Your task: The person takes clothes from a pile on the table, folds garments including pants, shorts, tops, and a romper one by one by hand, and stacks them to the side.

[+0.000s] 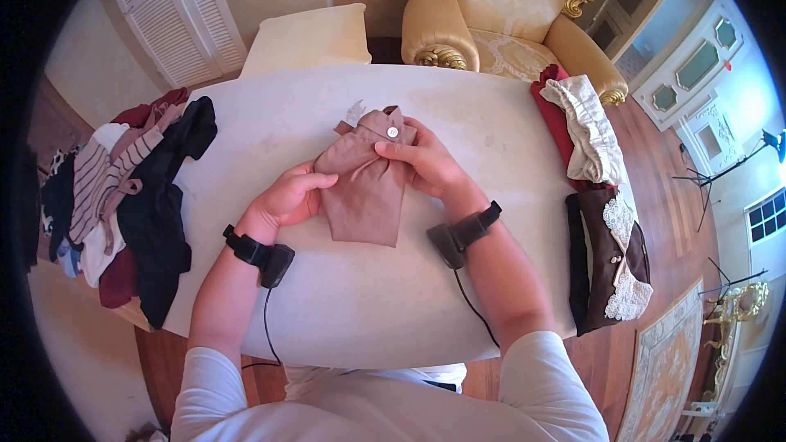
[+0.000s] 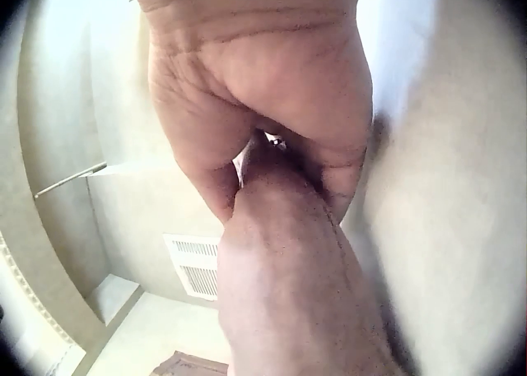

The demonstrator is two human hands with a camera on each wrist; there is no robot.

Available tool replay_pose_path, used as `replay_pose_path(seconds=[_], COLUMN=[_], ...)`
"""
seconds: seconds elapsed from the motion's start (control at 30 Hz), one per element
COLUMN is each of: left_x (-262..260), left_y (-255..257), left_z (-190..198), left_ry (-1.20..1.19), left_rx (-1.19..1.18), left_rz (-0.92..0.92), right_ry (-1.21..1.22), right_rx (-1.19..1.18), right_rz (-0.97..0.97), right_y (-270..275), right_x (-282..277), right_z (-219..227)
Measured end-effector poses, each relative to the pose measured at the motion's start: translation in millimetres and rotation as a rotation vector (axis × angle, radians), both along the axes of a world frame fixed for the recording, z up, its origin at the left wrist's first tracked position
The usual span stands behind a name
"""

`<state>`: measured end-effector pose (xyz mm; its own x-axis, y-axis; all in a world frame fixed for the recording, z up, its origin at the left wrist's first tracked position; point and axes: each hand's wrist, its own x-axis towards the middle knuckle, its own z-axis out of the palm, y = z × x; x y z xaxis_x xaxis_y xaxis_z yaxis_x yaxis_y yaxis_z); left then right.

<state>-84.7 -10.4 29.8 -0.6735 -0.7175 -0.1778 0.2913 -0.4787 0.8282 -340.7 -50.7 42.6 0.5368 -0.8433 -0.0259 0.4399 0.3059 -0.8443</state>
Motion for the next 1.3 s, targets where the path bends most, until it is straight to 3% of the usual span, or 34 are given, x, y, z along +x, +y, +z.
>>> replay_pose_path(seconds=[0.1, 0.23, 0.43, 0.53, 0.67, 0.77, 0.93, 1.0, 1.13, 1.3], left_x=[-7, -2, -3, -2, -10, -14, -7, -5, -11, -7], left_y=[2, -9, -7, -10, -3, -2, -10, -11, -10, -10], left_z=[4, -16, -15, -19, -3, -4, -17, -17, -13, -15], left_ry=[0.032, -0.012, -0.018, -0.044, -0.036, -0.057, -0.002, -0.007, 0.003, -0.039], left_rx=[-0.014, -0.092, -0.061, -0.063, -0.061, -0.187, -0.168, -0.141, -0.175, -0.167], left_rz=[0.079, 0.237, 0.194, 0.193, 0.246, 0.162, 0.280, 0.326, 0.401, 0.341], right_ry=[0.064, 0.101, 0.309, 0.327, 0.408, 0.311, -0.053, -0.116, 0.080, 0.068], right_rx=[-0.005, -0.026, -0.007, -0.026, -0.126, -0.160, 0.025, 0.010, -0.058, -0.106], right_rz=[-0.133, -0.112, 0.031, -0.050, -0.073, -0.123, -0.123, 0.012, 0.027, -0.007], right_y=[-5, -3, -5, 4, -10, -5, -3, 10, 1, -5], right_x=[-9, -22, -43, -31, -36, -29, -10, 1, 5, 2], right_z=[3, 26, 32, 41, 18, 19, 14, 16, -16, -25])
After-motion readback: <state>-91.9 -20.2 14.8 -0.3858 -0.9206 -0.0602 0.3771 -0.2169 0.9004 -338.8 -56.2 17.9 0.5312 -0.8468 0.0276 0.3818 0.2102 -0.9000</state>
